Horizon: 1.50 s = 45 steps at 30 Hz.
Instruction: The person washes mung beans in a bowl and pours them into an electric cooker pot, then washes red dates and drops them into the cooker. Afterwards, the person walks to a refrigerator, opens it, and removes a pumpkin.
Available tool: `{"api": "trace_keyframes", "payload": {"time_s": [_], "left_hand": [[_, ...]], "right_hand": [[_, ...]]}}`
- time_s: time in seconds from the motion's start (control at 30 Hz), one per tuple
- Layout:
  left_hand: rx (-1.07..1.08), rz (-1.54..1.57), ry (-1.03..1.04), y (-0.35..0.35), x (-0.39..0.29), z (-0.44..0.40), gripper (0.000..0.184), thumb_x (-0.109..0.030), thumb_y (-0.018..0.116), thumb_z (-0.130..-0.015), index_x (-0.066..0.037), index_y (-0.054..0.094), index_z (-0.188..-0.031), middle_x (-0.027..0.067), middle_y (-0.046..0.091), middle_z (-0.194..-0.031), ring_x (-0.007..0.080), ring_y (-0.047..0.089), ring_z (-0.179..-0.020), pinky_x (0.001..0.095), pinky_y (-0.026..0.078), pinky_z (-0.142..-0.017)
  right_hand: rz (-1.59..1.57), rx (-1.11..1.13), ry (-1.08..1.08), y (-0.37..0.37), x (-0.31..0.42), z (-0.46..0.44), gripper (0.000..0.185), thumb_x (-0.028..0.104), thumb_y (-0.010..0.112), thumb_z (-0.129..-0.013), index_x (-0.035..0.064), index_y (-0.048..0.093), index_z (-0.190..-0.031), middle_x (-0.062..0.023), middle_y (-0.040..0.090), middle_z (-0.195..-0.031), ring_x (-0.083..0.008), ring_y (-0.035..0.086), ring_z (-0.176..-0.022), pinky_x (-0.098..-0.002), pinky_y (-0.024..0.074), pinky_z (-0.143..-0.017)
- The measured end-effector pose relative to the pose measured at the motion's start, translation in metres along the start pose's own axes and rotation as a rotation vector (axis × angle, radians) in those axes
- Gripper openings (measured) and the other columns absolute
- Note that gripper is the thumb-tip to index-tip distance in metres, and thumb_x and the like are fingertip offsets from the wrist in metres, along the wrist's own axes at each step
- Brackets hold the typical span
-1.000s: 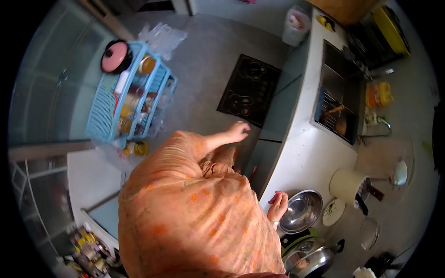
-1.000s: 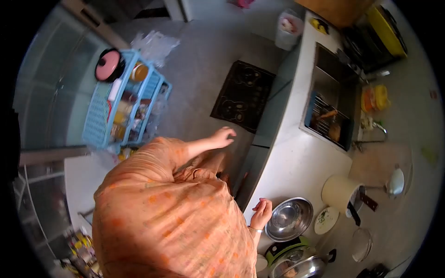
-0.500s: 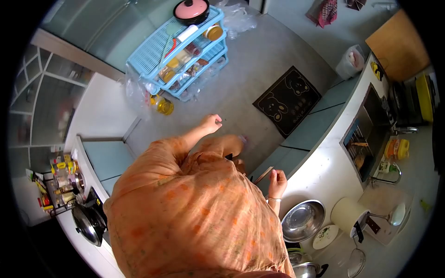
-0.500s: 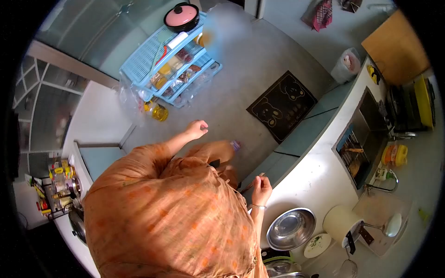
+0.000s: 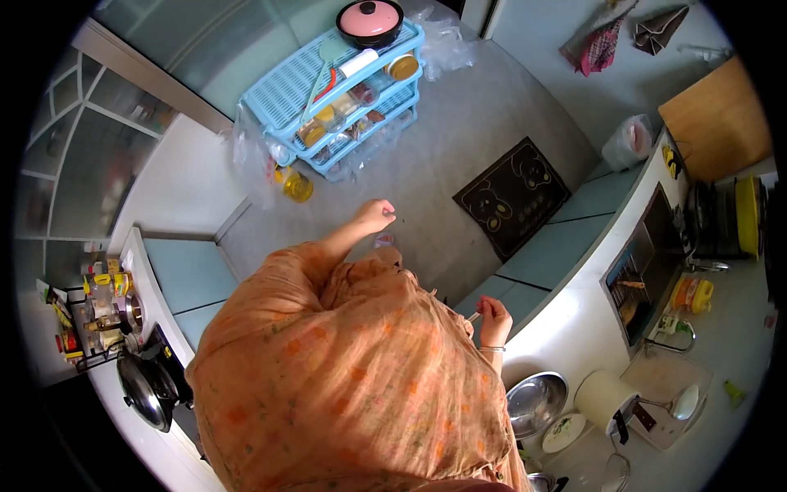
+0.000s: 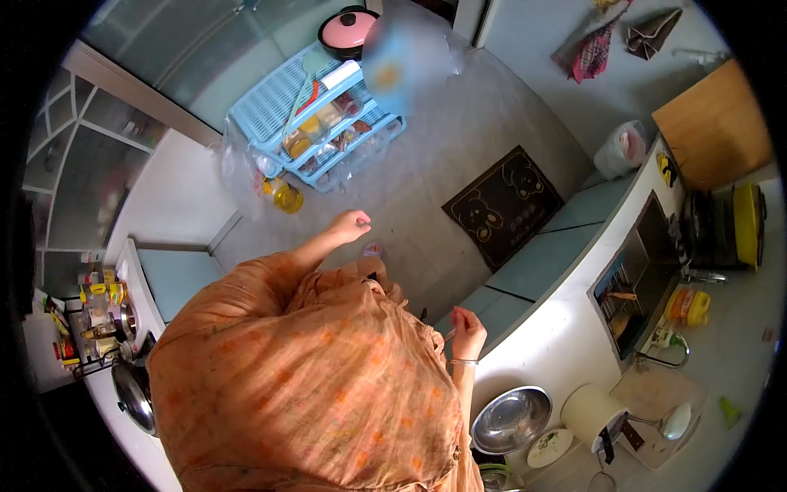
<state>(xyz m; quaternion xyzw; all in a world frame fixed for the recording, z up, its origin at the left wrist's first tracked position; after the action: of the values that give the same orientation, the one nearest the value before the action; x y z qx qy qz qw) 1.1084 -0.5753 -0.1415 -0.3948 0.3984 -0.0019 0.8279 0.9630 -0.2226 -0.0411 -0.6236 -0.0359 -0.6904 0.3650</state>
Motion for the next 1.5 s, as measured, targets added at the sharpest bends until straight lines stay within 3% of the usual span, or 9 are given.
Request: {"api": "trace_keyframes", "payload": {"time_s": [0.27,0.5,0.77,0.93,1.0,1.07,1.17,1.27,1.5], "left_hand": [[-0.039,0.081,-0.035,-0.031,0.044,-0.060,0.026,-0.025,0.066,-0.071,-0.008,0.061,-0.091,0.0101,0.062,-0.088,0.0241,0.058,-0.082,0.0338,0.046,-0.071],[-0.104,0.160,-0.006,-0.060,0.117,-0.088,0.023,-0.024,0.066,-0.069,-0.006,0.062,-0.084,0.0096,0.061,-0.077,0.0242,0.058,-0.071,0.0331,0.046,-0.064],[-0.163,0.168,-0.269,-0.071,0.189,-0.082,0.022,-0.026,0.064,-0.067,-0.007,0.063,-0.078,0.0120,0.063,-0.077,0.0258,0.060,-0.075,0.0345,0.047,-0.067],[-0.269,-0.008,-0.509,-0.063,0.157,-0.069,0.023,-0.028,0.062,-0.067,-0.007,0.065,-0.078,0.0127,0.063,-0.079,0.0280,0.060,-0.077,0.0373,0.047,-0.069],[-0.267,0.000,-0.565,-0.056,0.143,-0.072,0.024,-0.028,0.062,-0.067,-0.007,0.065,-0.078,0.0127,0.064,-0.079,0.0283,0.060,-0.078,0.0377,0.047,-0.070],[-0.259,0.064,-0.611,-0.045,0.132,-0.082,0.024,-0.028,0.062,-0.067,-0.007,0.065,-0.078,0.0126,0.064,-0.080,0.0279,0.060,-0.078,0.0372,0.047,-0.070],[-0.274,0.052,-0.557,-0.038,0.108,-0.112,0.024,-0.029,0.062,-0.067,-0.007,0.065,-0.078,0.0124,0.064,-0.078,0.0270,0.061,-0.077,0.0366,0.047,-0.070],[-0.290,0.060,-0.501,-0.036,0.088,-0.143,0.025,-0.029,0.062,-0.068,-0.007,0.065,-0.079,0.0116,0.064,-0.077,0.0259,0.061,-0.076,0.0358,0.047,-0.069],[-0.238,0.012,-0.441,-0.065,0.079,-0.208,0.025,-0.029,0.062,-0.068,-0.008,0.065,-0.080,0.0105,0.064,-0.078,0.0260,0.061,-0.075,0.0354,0.047,-0.069]], "right_hand": [[0.066,0.008,-0.015,0.048,0.042,-0.056,0.012,0.006,0.068,-0.072,0.0008,0.063,-0.082,-0.0068,0.062,-0.067,-0.0091,0.057,-0.061,-0.0221,0.0455,-0.057],[0.137,0.012,-0.094,0.095,0.079,-0.116,0.015,0.007,0.062,-0.076,0.0007,0.059,-0.089,-0.0089,0.061,-0.070,-0.0125,0.058,-0.061,-0.0246,0.0468,-0.058],[0.152,0.186,-0.140,0.099,0.070,-0.182,0.018,0.005,0.061,-0.076,0.0021,0.058,-0.094,-0.0072,0.061,-0.071,-0.0116,0.057,-0.061,-0.0240,0.0471,-0.057],[0.216,0.297,-0.238,0.069,0.060,-0.248,0.018,0.003,0.060,-0.077,0.0024,0.059,-0.095,-0.0058,0.061,-0.070,-0.0104,0.057,-0.061,-0.0231,0.0471,-0.056],[0.265,0.296,-0.227,0.051,0.069,-0.275,0.019,0.006,0.062,-0.074,0.0024,0.059,-0.093,-0.0102,0.063,-0.075,-0.0186,0.061,-0.066,-0.0280,0.0483,-0.059],[0.286,0.282,-0.192,0.032,0.078,-0.295,0.020,0.006,0.062,-0.073,0.0035,0.060,-0.094,-0.0106,0.062,-0.074,-0.0190,0.061,-0.065,-0.0283,0.0480,-0.059],[0.250,0.261,-0.090,0.016,0.050,-0.322,0.020,0.008,0.062,-0.074,0.0038,0.060,-0.093,-0.0110,0.062,-0.074,-0.0201,0.061,-0.065,-0.0283,0.0478,-0.059],[0.321,0.270,-0.144,0.011,0.048,-0.333,0.018,0.008,0.060,-0.076,0.0022,0.060,-0.093,-0.0086,0.062,-0.071,-0.0140,0.059,-0.062,-0.0255,0.0475,-0.058],[0.296,0.320,-0.038,0.044,0.057,-0.347,0.021,0.011,0.060,-0.075,0.0035,0.059,-0.094,-0.0118,0.063,-0.076,-0.0212,0.062,-0.068,-0.0294,0.0489,-0.061]]}}
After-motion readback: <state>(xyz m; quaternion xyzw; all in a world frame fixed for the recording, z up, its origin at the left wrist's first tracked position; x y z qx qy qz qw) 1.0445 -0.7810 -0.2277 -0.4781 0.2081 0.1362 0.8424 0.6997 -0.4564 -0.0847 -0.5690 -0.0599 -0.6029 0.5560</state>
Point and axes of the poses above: each hand's wrist, its own z-axis away from the middle knuckle, its own y-axis out of the palm, x = y × z, the point moved 5 cm from there along -z, towards the middle knuckle
